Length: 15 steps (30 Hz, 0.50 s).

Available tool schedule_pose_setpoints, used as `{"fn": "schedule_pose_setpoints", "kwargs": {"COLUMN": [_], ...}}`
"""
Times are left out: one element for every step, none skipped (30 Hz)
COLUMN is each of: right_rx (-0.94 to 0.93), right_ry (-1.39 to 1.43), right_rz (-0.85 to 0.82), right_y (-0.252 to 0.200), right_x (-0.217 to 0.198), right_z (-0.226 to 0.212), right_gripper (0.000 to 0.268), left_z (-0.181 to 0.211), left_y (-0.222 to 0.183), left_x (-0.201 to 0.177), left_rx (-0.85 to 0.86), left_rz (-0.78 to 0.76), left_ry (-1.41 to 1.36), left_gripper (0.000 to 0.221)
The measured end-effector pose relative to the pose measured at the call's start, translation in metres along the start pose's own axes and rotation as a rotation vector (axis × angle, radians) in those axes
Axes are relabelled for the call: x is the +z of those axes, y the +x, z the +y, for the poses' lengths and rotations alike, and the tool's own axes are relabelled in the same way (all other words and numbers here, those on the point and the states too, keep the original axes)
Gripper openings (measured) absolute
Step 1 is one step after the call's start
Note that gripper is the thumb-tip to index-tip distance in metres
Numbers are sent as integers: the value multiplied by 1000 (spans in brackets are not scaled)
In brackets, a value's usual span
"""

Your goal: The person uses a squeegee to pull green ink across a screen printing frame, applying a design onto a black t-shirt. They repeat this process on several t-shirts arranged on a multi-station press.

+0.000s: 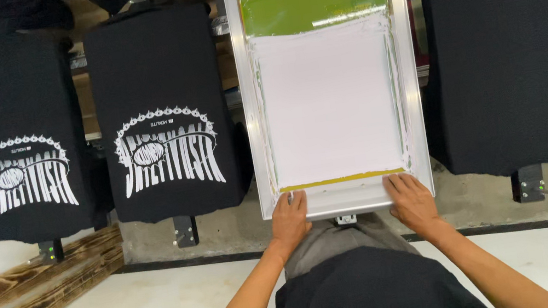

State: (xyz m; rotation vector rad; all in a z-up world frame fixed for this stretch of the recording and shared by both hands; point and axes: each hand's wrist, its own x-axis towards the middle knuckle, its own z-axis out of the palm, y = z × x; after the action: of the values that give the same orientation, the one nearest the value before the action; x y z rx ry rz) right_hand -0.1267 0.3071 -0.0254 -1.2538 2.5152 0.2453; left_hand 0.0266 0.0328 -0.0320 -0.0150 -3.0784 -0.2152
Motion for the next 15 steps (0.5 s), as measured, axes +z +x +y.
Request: {"fn": "schedule_pose_setpoints", "kwargs": {"right_rx": [1,-5,-11,-10,-6,-1,0,6,15,17,34,51,57,59,57], "right_ry": [1,-10,-18,-15,-8,-2,1,-34,-68,-65,-61,-57,-62,-52,-41], "right_rz": [-3,55,108,100,159,217,215,270,322,319,356,393,404,390,374], "right_y": [9,17,22,35,52,69,87,103,118,134,152,167,185,200,212], "right_x": [2,5,8,9,9,10,4,-1,-6,-6,-8,-10,-14,-19,-24], "right_z": [5,10,13,20,28,36,44,51,57,63,71,78,87,94,100], "right_gripper": [68,71,74,74,73,72,72,72,73,73,69,65,65,69,72], "left_z": [-5,-10,-14,-21,-31,-40,-51,-62,-71,-81,-93,-103,-114,-124,-132], "left_y": [11,22,30,43,58,73,90,106,121,134,150,165,183,199,211], "left_x": [-3,-5,-8,-5,-2,1,5,9,12,21,30,37,43,47,49], "left_rx": [0,10,20,21,30,39,40,52,66,68,66,64,70,71,69], "left_rz": [-2,19,36,29,68,108,105,132,158,154,190,225,236,241,243], "left_ry": [-2,6,13,8,26,45,45,56,65,63,77,91,97,84,72], "left_gripper": [62,62,62,62,62,62,62,62,62,62,59,56,56,62,68]}}
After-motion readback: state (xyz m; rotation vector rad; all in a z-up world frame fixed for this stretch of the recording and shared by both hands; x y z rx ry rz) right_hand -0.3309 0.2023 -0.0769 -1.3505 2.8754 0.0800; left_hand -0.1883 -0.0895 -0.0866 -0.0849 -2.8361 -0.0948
